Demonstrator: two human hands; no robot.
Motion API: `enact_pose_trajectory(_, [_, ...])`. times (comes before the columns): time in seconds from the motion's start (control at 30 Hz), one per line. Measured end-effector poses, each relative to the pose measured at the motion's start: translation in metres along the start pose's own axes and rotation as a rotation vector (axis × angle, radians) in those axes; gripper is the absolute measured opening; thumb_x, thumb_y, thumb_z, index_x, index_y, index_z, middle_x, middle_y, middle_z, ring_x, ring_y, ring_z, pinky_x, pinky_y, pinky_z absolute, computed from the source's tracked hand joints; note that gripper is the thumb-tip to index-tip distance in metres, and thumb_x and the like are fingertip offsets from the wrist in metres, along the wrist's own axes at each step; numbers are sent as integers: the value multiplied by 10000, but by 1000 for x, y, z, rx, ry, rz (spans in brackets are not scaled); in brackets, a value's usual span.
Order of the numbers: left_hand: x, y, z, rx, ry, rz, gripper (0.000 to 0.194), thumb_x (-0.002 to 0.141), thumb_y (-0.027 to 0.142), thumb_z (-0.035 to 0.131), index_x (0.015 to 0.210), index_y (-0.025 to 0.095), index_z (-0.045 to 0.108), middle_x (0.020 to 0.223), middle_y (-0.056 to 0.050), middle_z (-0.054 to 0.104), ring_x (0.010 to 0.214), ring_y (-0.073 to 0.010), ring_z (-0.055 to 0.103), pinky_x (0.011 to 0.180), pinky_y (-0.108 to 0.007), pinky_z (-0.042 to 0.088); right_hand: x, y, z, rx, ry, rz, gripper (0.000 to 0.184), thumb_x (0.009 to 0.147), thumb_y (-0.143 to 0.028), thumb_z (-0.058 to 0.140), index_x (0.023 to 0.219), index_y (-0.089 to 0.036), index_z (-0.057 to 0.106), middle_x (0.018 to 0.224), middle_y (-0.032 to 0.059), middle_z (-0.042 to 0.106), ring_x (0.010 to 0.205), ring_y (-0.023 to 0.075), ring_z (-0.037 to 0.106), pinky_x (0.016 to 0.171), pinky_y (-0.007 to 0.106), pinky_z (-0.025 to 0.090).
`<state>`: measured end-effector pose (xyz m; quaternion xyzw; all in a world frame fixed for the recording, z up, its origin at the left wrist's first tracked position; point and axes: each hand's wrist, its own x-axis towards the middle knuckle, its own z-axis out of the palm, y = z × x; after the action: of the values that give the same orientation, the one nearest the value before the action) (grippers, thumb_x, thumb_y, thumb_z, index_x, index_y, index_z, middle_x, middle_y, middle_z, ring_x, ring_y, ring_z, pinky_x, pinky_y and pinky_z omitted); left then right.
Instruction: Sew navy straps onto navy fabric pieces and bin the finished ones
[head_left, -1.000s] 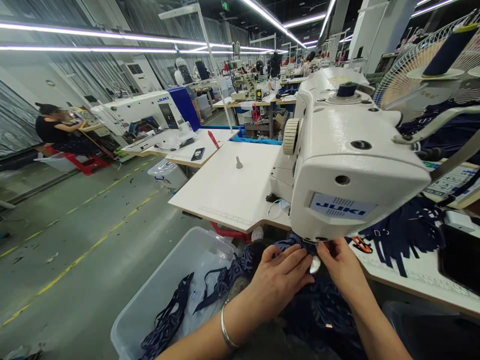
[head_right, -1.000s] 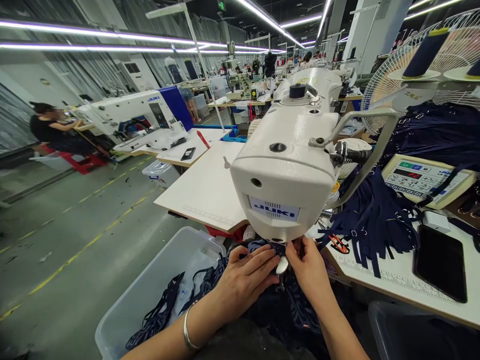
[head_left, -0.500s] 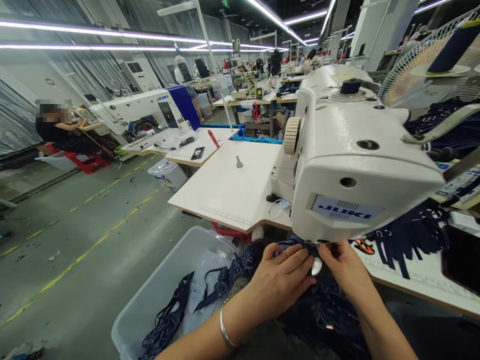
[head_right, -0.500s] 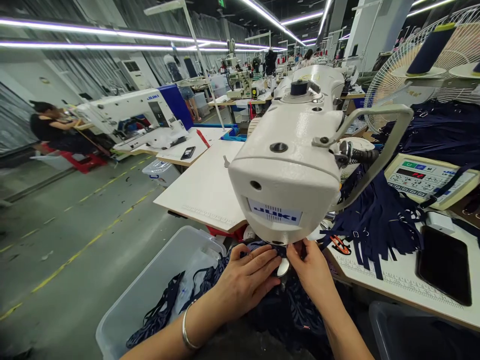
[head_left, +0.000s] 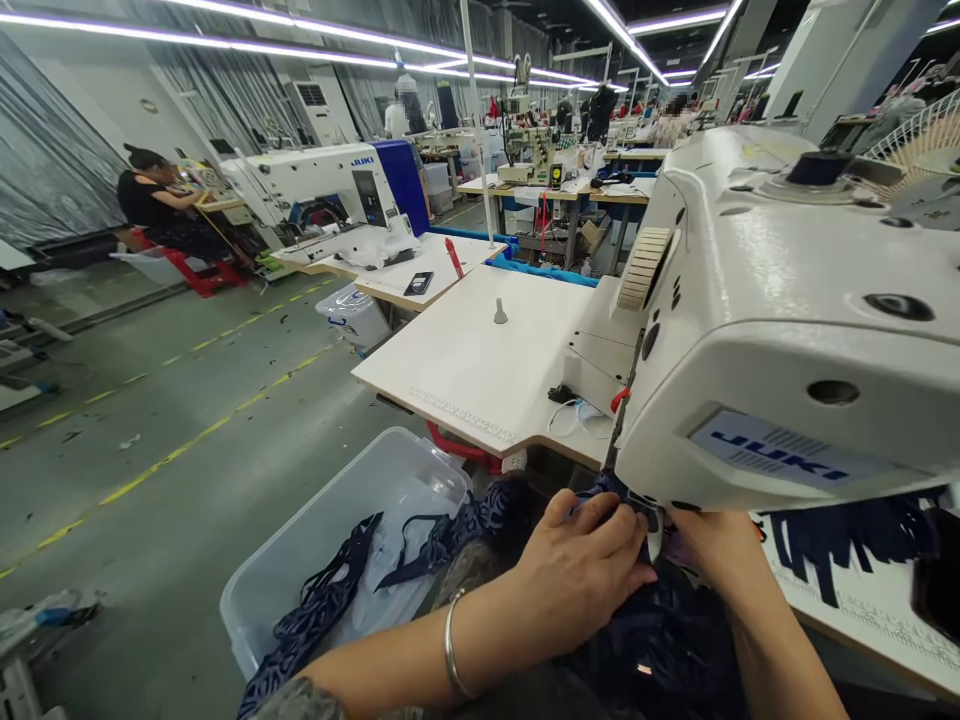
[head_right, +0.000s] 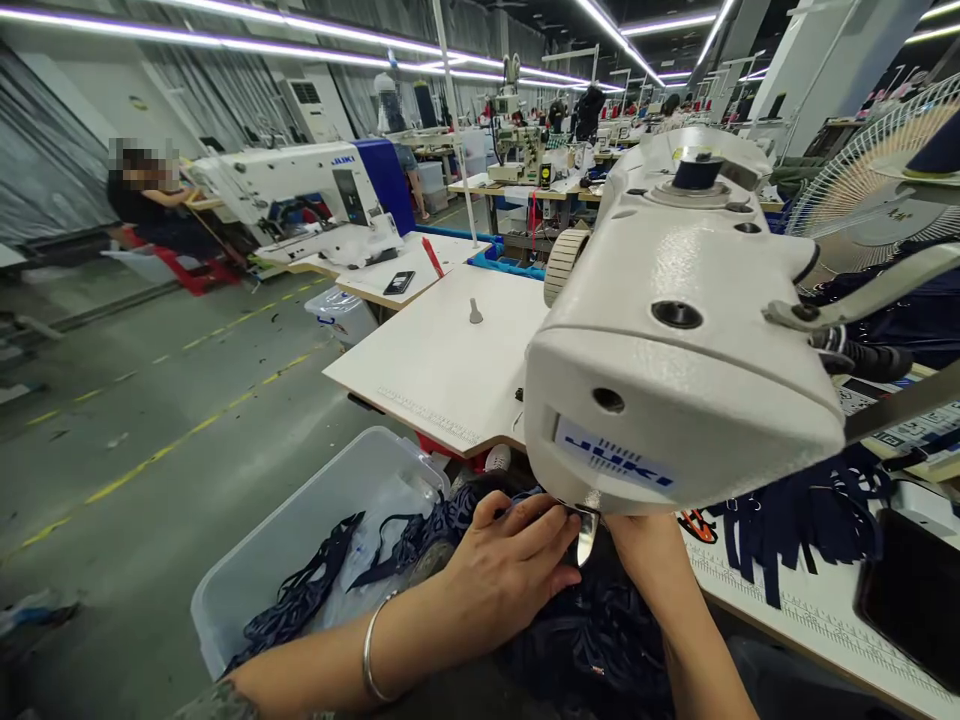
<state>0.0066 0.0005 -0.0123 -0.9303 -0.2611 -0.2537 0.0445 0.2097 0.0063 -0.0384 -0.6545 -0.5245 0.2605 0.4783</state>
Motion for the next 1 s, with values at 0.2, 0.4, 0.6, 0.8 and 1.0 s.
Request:
enact_pose_trajectory(0.2, [1, 0, 1, 9, 6, -6, 353, 1025, 389, 417, 1242, 148, 557, 1233, -43, 614, 1196, -187, 517, 961, -360, 301, 8, -8, -1, 2, -27, -47, 207, 682, -384, 665, 845, -258, 688, 846, 96, 716, 1004, 344, 612, 845, 476, 482])
enact_pose_trajectory(0.4, [2, -1, 2, 24, 4, 4, 367, 1034, 395, 387, 1244, 151, 563, 1246, -47, 611, 1189, -180, 515, 943, -351, 305, 9, -7, 5, -46, 26, -144, 248, 744, -400, 622, 927, -243, 683, 861, 99, 724, 983, 325, 620, 847, 467, 499])
enact_pose_trajectory(0.6, [3, -2, 2, 60, 6, 12, 357, 1036, 384, 390, 1243, 154, 567, 1258, -41, 599, 1192, -182, 506, 947, -360, 291, 7, 9, 11, -179, 87, -311, 258, 823, -332, 498, 967, -225, 684, 905, 92, 729, 1002, 305, 625, 882, 469, 504])
enact_pose_trajectory(0.8, [4, -1, -2, 59, -13, 17, 368, 1045, 370, 372, 1246, 131, 566, 1254, -39, 586, 1196, -181, 482, 914, -347, 302, 9, 15, 9, -278, 42, -349, 287, 835, -279, 447, 946, -208, 702, 811, 110, 726, 957, 318, 644, 798, 459, 542])
enact_pose_trajectory(1.0, [3, -1, -6, 115, 9, 24, 352, 1039, 360, 377, 1228, 144, 580, 1200, -26, 584, 1144, -201, 495, 862, -359, 315, 13, 5, 11, -310, 64, -345, 310, 857, -327, 466, 1038, -201, 685, 856, 130, 725, 986, 320, 633, 771, 442, 546])
